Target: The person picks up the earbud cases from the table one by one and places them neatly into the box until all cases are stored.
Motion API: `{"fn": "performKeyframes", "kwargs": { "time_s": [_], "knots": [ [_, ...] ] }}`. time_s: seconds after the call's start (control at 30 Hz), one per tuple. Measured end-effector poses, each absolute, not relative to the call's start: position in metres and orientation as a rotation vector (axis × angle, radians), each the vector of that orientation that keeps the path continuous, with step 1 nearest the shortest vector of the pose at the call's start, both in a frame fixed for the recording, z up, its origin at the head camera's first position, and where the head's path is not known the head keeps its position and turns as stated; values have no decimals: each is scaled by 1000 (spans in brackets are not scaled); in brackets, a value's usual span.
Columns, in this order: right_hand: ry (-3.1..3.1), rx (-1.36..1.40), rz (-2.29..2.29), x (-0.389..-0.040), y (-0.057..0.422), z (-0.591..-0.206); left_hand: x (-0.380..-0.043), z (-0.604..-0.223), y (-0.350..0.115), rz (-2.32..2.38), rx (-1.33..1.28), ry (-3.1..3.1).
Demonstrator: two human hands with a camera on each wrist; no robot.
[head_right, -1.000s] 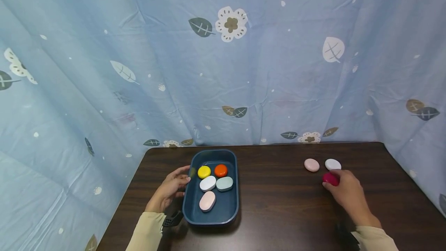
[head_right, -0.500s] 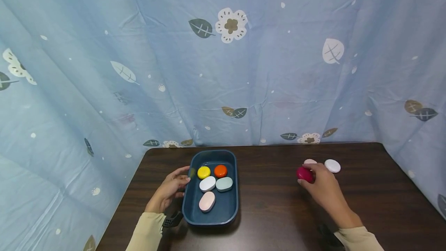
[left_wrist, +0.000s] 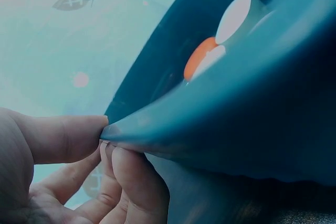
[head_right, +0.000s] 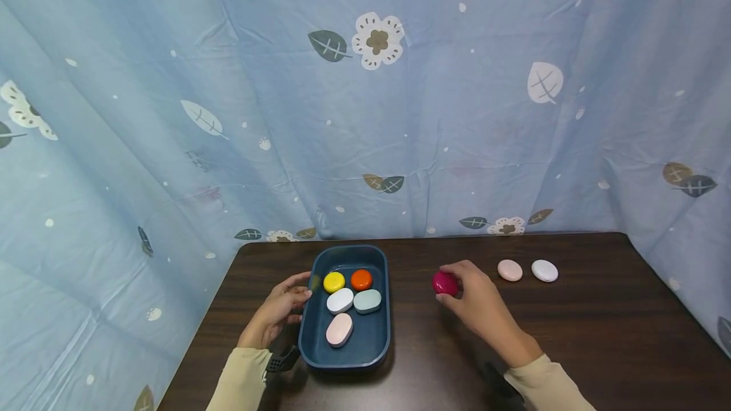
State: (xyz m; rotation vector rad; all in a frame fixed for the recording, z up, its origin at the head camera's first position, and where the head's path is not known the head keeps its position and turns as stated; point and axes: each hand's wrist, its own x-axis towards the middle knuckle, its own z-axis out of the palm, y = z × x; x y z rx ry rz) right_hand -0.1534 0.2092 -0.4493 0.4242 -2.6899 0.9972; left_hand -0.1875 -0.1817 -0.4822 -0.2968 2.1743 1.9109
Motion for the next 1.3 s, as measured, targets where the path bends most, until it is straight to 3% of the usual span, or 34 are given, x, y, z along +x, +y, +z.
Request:
{"fn": "performKeyframes", "kwargs": {
  "time_s": [0.67,1.3],
  "knots": [
    [-2693,753,1026,-158,126,-435,-188,-481,-182,1904,-302,2176],
    [-2843,941,979,-164,88,-437,-189,-483,-182,1916,-303,2169]
  ]
}}
